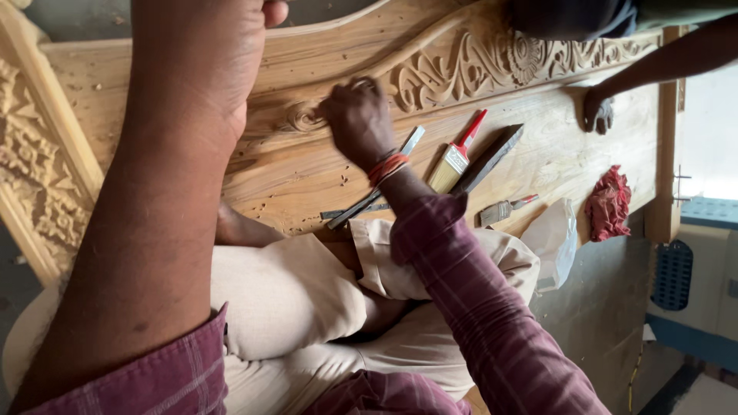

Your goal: The person is carving intricate floral patterns into a large wooden board using a chisel and a wooden mallet. They are sitting cross-legged on the floor, striking the chisel to remove wood shavings and refine the design. The person occasionally uses a brush to clear away debris from the carved areas.

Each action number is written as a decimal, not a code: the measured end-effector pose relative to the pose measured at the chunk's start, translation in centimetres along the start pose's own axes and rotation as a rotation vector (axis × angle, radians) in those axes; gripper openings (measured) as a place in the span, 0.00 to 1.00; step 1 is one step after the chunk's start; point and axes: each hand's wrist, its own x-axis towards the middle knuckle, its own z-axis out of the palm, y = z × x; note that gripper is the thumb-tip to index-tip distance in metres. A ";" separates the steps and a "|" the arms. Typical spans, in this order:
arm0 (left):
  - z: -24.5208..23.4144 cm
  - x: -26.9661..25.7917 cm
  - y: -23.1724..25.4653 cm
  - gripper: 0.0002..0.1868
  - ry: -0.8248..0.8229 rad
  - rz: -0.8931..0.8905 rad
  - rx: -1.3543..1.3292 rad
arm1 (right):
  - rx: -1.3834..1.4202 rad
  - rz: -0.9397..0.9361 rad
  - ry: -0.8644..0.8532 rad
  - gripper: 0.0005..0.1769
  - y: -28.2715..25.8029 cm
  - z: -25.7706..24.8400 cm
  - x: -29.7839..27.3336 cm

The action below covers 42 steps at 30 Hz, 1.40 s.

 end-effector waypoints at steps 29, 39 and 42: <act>-2.2 0.0 -0.6 0.13 0.101 -0.010 0.049 | -0.028 0.176 -0.029 0.04 -3.3 -0.8 1.7; -1.2 0.0 -0.1 0.14 0.089 0.004 0.052 | -0.074 0.165 -0.105 0.05 -3.2 -0.6 2.1; -1.7 0.1 0.0 0.14 0.104 0.017 0.053 | 0.001 0.250 -0.075 0.06 -3.2 -0.2 2.6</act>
